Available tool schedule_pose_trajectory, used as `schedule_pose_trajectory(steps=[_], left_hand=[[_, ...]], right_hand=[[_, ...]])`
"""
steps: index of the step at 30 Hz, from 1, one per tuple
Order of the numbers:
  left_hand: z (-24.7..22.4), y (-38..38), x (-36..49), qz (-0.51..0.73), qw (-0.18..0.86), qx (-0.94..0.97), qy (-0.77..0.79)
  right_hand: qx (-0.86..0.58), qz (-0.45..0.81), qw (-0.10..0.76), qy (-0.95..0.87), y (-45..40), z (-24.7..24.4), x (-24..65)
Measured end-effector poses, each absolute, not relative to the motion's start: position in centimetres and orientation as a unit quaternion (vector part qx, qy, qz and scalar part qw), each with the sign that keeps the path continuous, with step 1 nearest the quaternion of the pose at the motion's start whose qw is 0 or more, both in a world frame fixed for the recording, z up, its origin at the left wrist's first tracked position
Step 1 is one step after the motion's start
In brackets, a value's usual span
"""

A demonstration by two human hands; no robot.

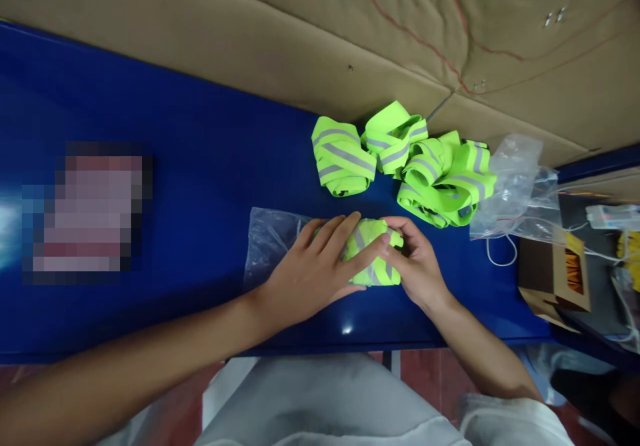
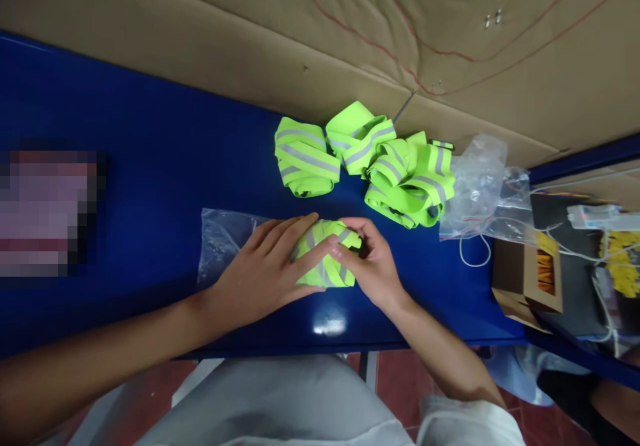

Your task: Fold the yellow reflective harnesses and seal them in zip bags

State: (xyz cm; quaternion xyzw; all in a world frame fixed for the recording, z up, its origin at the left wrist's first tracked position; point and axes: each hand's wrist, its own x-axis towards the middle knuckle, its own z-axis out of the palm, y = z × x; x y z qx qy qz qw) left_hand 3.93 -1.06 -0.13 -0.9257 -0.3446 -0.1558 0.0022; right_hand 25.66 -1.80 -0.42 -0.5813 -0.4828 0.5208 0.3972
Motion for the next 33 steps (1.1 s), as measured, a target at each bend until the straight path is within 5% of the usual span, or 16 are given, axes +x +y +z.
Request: schedule_pose_trajectory(steps=[10,15,23,28,33], left_hand=[[-0.8,-0.8,3.4,-0.243,-0.042,-0.896,-0.370],[-0.9,-0.8,3.3,-0.230,-0.047,-0.908,-0.346],[-0.6,-4.4,5.2,-0.186,0.097,-0.914,-0.347],[0.5,-3.3,4.1,-0.178,-0.001,-0.902,-0.393],[1.1,-3.0,3.1,-0.185,-0.076,-0.908,-0.367]], right_hand=[[-0.497,0.330,0.329,-0.732,-3.4,0.4,26.2],[-0.481,0.422,0.292,-0.711,-2.9,0.4,27.3],[-0.401,0.477,0.291,-0.726,-3.4,-0.5,23.6],[-0.370,0.598,0.232,-0.672,-2.9,0.5,26.1],[-0.315,0.510,0.213,-0.771,-3.4,0.1,25.5]])
